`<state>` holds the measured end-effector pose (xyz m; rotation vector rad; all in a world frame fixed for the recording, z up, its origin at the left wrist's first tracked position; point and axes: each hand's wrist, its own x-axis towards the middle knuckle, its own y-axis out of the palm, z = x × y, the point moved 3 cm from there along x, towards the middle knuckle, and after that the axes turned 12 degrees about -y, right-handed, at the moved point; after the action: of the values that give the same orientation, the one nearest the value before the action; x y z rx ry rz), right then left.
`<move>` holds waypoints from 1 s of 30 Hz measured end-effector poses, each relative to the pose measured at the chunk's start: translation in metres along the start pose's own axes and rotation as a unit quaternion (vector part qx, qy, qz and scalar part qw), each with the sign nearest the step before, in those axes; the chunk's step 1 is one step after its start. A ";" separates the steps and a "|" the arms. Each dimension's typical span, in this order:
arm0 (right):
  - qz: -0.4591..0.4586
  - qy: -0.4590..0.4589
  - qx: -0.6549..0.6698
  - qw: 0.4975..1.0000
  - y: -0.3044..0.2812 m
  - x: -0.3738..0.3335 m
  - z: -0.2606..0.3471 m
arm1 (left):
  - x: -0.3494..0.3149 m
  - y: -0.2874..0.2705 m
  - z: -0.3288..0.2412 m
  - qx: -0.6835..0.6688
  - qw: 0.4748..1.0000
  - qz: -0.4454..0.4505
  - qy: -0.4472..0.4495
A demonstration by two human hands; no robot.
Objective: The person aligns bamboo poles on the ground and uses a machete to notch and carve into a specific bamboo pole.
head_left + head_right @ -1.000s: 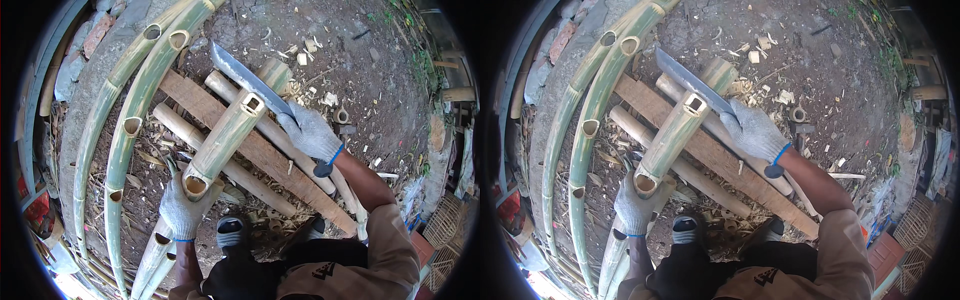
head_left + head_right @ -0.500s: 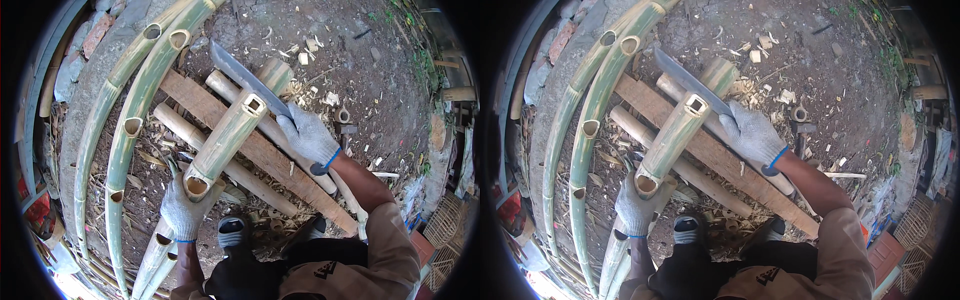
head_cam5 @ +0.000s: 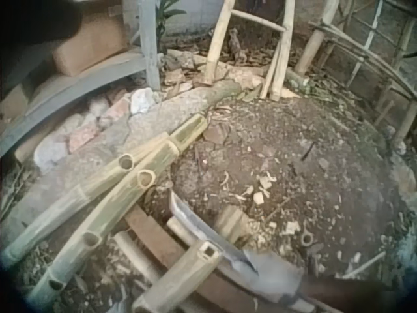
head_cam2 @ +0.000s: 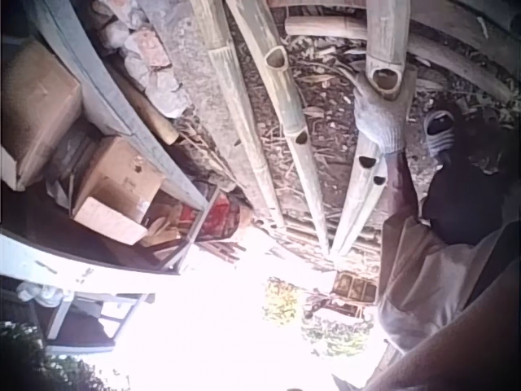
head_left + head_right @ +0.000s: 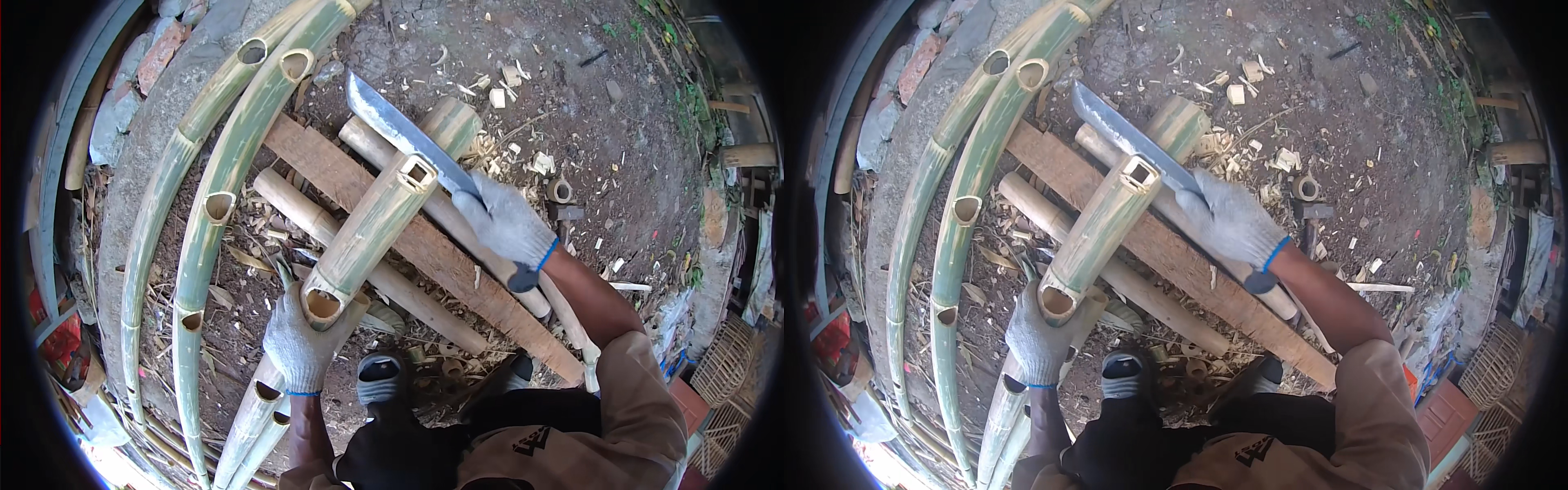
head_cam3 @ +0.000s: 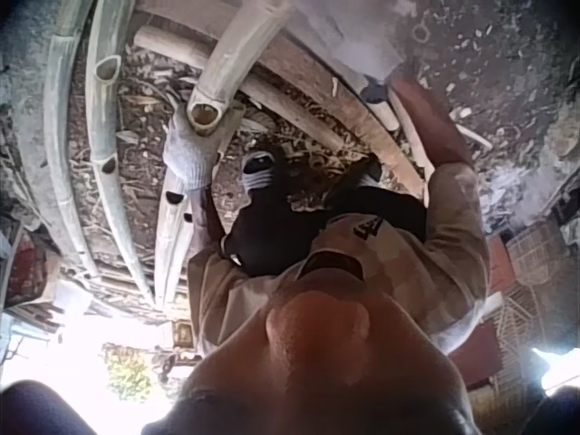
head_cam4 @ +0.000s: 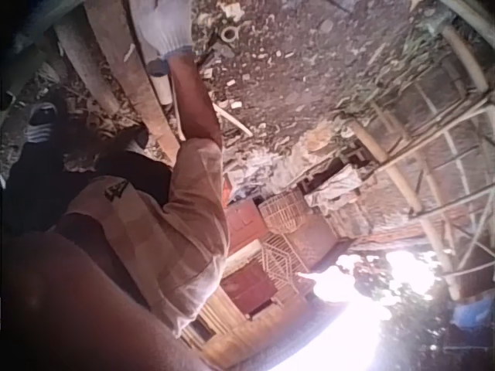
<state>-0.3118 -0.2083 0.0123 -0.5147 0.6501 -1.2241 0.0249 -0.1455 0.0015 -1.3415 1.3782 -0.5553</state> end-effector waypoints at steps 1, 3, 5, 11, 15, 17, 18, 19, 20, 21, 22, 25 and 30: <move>0.033 0.010 -0.031 0.999 -0.001 0.000 -0.009 | 0.000 0.001 0.000 -0.001 1.000 0.002 -0.002; 0.036 0.002 -0.036 0.999 -0.011 0.006 -0.005 | 0.002 0.002 0.003 -0.006 1.000 0.005 -0.009; 0.017 -0.018 -0.081 0.996 -0.014 0.003 -0.003 | -0.001 -0.001 0.004 -0.009 1.000 0.018 -0.013; -0.103 0.061 0.028 0.992 -0.036 -0.006 0.016 | 0.003 0.007 0.005 -0.004 1.000 0.008 -0.012; -0.346 -0.019 0.207 0.915 -0.058 -0.003 0.040 | -0.001 0.002 0.011 -0.007 1.000 0.000 -0.011; -0.208 0.046 0.169 0.962 -0.011 -0.013 0.015 | -0.001 0.001 0.012 -0.006 1.000 0.008 -0.021; -0.020 -0.016 -0.096 0.995 0.007 -0.018 -0.013 | 0.004 0.003 0.002 -0.015 1.000 0.005 -0.009; 0.003 0.021 -0.090 0.996 0.011 -0.019 -0.016 | 0.007 0.006 0.004 -0.015 1.000 0.009 -0.002; 0.003 0.014 -0.085 0.996 0.009 -0.011 -0.016 | 0.004 0.007 0.007 -0.012 1.000 0.014 -0.002; 0.030 0.034 -0.028 0.999 0.006 -0.008 -0.010 | 0.004 0.003 0.006 -0.021 1.000 0.012 -0.016; 0.056 0.053 0.029 0.997 0.006 -0.009 -0.005 | 0.000 0.000 0.008 -0.019 1.000 0.014 -0.018; 0.012 -0.012 -0.010 1.000 0.005 -0.020 -0.016 | 0.003 0.005 0.003 -0.023 1.000 0.008 -0.008; 0.094 0.020 -0.189 0.977 0.002 -0.031 0.018 | -0.002 0.010 0.011 0.008 0.996 -0.074 0.046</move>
<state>-0.3045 -0.1777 0.0292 -0.7293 0.9526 -0.9363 0.0300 -0.1374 -0.0101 -1.4288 1.3513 -0.7331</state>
